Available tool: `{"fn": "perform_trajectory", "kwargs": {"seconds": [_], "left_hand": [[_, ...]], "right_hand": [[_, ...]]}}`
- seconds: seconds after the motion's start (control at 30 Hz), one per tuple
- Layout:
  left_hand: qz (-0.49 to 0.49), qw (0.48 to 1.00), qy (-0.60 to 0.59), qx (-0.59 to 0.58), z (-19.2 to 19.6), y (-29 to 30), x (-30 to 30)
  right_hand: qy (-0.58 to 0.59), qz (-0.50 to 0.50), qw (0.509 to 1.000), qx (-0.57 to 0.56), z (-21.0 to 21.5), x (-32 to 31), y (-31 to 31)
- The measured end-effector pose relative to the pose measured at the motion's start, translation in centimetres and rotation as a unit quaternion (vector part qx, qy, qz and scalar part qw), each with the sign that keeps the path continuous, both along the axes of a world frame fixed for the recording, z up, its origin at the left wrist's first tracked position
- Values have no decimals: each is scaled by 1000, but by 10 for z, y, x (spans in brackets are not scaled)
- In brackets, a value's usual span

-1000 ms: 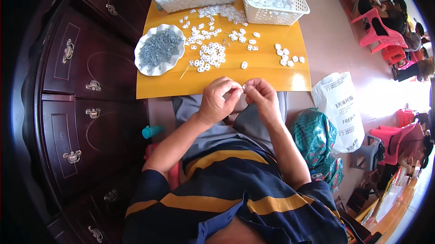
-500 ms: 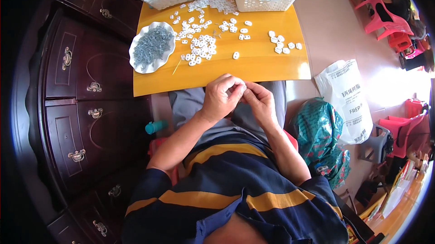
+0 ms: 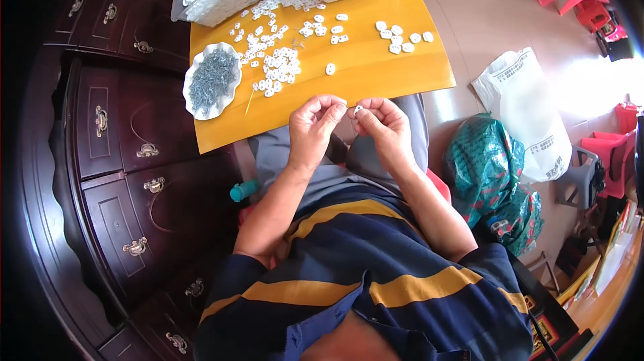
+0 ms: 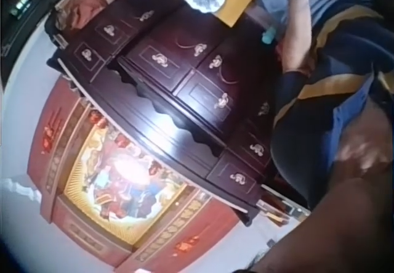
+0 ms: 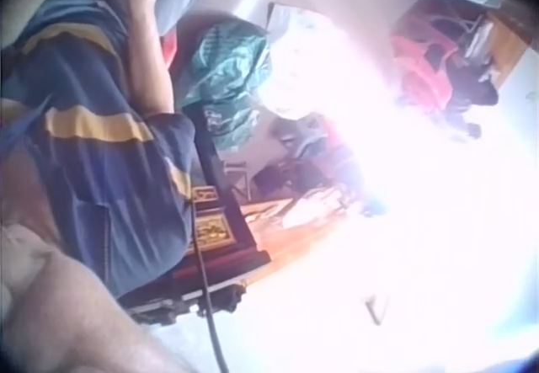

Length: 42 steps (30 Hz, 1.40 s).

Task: Assembling small white plastic components with grey pins.

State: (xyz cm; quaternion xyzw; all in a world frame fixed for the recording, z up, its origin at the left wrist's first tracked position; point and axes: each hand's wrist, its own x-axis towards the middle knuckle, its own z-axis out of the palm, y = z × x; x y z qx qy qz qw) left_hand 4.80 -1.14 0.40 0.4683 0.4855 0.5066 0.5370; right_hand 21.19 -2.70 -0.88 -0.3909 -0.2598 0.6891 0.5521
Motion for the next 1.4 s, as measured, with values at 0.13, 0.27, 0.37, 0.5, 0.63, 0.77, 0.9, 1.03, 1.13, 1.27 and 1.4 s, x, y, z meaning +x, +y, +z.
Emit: {"fn": "perform_trajectory", "kwargs": {"seconds": [0.13,0.27,0.37,0.5,0.63,0.77,0.9,1.03,1.13,1.27,1.4], "left_hand": [[-17,1000,-4,-3,5,0,3],[-27,999,-21,-23,6,-1,5],[-36,999,24,0,-3,-1,3],[-46,997,62,20,-1,0,1],[-48,983,161,68,10,4,-2],[-59,966,230,98,15,7,-5],[-75,956,258,122,24,8,-1],[-80,950,270,132,27,8,0],[-83,945,282,144,28,9,-1],[-97,930,312,169,30,11,-3],[-97,925,325,171,34,12,-1]], "right_hand": [[3,6,1000,4,-5,0,-1],[12,11,1000,-2,-5,0,-2],[14,13,1000,5,-4,-2,-2],[13,5,1000,4,-6,-2,-2],[-3,-13,1000,-7,1,-2,-1],[0,-7,1000,2,-1,-1,-1],[-8,-6,1000,14,-6,-2,-1],[-14,-15,1000,19,-5,-2,-2],[-40,-16,999,24,-6,-4,-2],[-71,-12,997,39,-5,-4,-2],[-94,-18,994,46,-5,-4,-2]]}}
